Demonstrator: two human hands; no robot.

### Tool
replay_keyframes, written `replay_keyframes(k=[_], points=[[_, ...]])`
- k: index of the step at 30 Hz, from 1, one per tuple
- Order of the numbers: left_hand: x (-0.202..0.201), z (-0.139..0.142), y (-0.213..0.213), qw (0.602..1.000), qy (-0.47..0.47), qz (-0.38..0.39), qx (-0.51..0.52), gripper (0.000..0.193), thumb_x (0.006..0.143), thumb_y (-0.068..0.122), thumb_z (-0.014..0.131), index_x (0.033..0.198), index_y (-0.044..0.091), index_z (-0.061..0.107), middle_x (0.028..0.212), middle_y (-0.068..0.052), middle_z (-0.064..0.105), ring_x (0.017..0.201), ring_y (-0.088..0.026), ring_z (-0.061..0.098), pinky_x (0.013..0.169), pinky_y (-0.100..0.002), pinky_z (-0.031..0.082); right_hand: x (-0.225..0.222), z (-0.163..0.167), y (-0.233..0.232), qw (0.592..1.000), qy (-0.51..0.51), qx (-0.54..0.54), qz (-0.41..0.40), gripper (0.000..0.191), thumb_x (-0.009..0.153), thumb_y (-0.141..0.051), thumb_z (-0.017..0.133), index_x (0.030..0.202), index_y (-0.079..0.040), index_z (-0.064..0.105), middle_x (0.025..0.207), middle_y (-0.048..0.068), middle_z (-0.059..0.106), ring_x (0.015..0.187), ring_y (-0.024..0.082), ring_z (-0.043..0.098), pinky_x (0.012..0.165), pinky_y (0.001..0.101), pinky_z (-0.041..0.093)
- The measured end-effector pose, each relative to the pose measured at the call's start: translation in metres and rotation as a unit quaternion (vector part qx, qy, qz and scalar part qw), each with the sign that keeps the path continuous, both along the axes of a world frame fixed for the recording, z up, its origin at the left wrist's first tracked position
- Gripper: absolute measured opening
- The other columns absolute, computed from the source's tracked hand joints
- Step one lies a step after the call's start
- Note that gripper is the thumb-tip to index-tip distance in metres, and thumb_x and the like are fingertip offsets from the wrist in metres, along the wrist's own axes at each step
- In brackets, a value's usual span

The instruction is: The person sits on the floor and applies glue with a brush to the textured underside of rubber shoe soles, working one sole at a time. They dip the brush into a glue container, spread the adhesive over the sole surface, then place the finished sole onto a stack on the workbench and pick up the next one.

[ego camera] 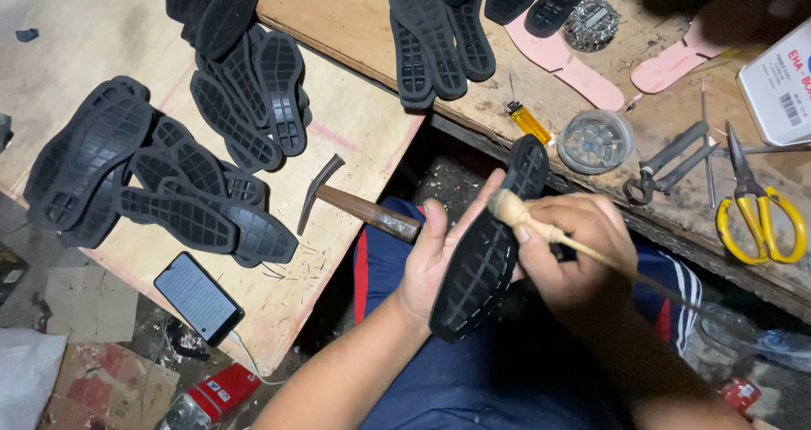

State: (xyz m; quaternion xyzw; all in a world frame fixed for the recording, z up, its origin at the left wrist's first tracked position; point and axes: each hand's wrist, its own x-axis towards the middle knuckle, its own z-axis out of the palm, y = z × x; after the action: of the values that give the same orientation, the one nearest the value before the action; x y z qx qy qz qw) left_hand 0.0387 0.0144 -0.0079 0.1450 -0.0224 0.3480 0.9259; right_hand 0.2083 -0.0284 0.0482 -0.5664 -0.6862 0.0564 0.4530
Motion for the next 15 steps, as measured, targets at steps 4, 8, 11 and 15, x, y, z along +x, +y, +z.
replay_keyframes(k=[4, 8, 11, 15], points=[[-0.003, 0.002, -0.001, 0.996, 0.064, 0.012, -0.065, 0.089, 0.102, 0.065, 0.032, 0.173, 0.018, 0.007, 0.167, -0.004, 0.038, 0.148, -0.015, 0.046, 0.122, -0.034, 0.041, -0.001, -0.001, 0.000, 0.986, -0.050, -0.020, 0.159, 0.023, 0.079, -0.017, 0.080, 0.097, -0.010, 0.068, 0.095, 0.008, 0.073, 0.088, 0.030, 0.069, 0.080, 0.0402, 0.055], [-0.009, 0.008, -0.003, 0.999, -0.004, -0.024, -0.045, 0.076, 0.116, 0.060, 0.039, 0.174, 0.019, 0.009, 0.159, -0.012, 0.034, 0.135, -0.023, 0.048, 0.115, -0.046, 0.044, 0.001, 0.004, 0.003, 0.999, 0.031, -0.033, 0.005, 0.016, 0.089, -0.014, 0.075, 0.103, -0.006, 0.070, 0.102, 0.010, 0.073, 0.094, 0.026, 0.069, 0.089, 0.0389, 0.055], [-0.010, 0.012, -0.004, 0.999, 0.009, -0.025, -0.047, 0.082, 0.107, 0.054, 0.044, 0.174, 0.020, 0.010, 0.170, -0.006, 0.030, 0.149, -0.021, 0.044, 0.119, -0.054, 0.040, 0.006, 0.005, 0.006, 0.998, 0.037, -0.058, 0.000, 0.013, 0.086, -0.012, 0.074, 0.096, -0.004, 0.070, 0.101, 0.011, 0.074, 0.094, 0.026, 0.069, 0.089, 0.0390, 0.055], [-0.016, 0.015, -0.002, 0.998, 0.012, -0.023, -0.057, 0.081, 0.111, 0.051, 0.047, 0.176, 0.019, 0.010, 0.170, -0.011, 0.032, 0.147, -0.029, 0.044, 0.118, -0.060, 0.035, 0.012, 0.000, 0.008, 0.991, -0.030, -0.104, 0.077, 0.021, 0.074, -0.012, 0.081, 0.093, -0.006, 0.074, 0.092, 0.011, 0.076, 0.093, 0.029, 0.069, 0.084, 0.0393, 0.055]])
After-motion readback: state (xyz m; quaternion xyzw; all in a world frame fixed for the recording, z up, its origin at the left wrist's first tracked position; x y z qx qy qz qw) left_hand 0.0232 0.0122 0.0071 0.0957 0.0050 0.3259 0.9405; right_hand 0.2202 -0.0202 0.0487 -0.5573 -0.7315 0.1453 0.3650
